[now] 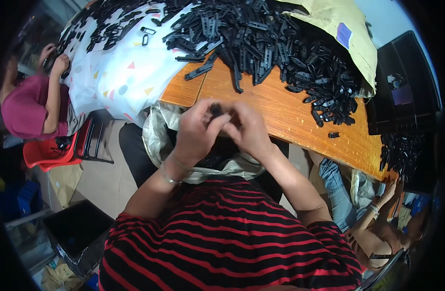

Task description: Assembling two small black plastic components by snapping them together manually.

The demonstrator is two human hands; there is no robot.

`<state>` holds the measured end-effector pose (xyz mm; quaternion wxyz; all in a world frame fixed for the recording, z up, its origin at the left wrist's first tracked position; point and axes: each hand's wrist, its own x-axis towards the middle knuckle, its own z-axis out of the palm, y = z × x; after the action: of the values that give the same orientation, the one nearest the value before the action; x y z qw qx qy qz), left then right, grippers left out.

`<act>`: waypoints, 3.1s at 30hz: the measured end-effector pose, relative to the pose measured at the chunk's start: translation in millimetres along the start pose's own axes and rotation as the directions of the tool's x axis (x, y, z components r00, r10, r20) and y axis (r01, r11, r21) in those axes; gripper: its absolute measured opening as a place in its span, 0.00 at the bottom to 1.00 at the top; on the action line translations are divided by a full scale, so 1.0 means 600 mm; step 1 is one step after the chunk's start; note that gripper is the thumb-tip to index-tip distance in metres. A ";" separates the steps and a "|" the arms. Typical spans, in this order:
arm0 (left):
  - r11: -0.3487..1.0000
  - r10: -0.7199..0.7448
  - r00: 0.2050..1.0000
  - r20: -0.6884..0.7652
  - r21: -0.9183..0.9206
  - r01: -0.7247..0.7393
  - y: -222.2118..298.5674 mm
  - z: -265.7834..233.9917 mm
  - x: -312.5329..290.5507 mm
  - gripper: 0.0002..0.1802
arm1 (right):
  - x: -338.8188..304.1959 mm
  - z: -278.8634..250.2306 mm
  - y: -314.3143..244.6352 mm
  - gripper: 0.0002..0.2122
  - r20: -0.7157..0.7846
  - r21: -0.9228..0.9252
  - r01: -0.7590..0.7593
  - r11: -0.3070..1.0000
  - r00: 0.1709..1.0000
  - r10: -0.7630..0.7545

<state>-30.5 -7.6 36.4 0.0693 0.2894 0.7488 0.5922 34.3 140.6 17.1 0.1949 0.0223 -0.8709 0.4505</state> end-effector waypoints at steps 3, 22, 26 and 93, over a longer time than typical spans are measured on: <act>0.983 -0.182 0.930 0.320 0.089 0.162 -0.001 -0.067 -0.004 0.11 | -0.006 -0.036 -0.009 0.12 0.320 0.003 0.099 0.995 0.943 -0.095; 0.631 0.260 0.963 0.069 0.743 -0.224 -0.077 -0.050 0.138 0.11 | 0.034 -0.200 0.076 0.07 -0.038 -0.716 -0.141 0.684 0.986 0.163; 0.580 0.257 0.963 0.081 0.784 -0.221 -0.070 -0.062 0.134 0.12 | 0.022 -0.202 0.068 0.06 -0.053 -0.679 -0.140 0.721 0.988 0.143; 0.961 0.105 0.942 0.317 0.213 -0.178 0.003 -0.081 -0.003 0.06 | 0.002 -0.176 0.052 0.06 -0.221 -0.464 -0.133 0.876 0.975 0.031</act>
<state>-50.2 -49.2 51.7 0.1051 0.4364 0.7720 0.4501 60.2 243.0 48.1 0.2647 -0.1104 -0.9299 0.2305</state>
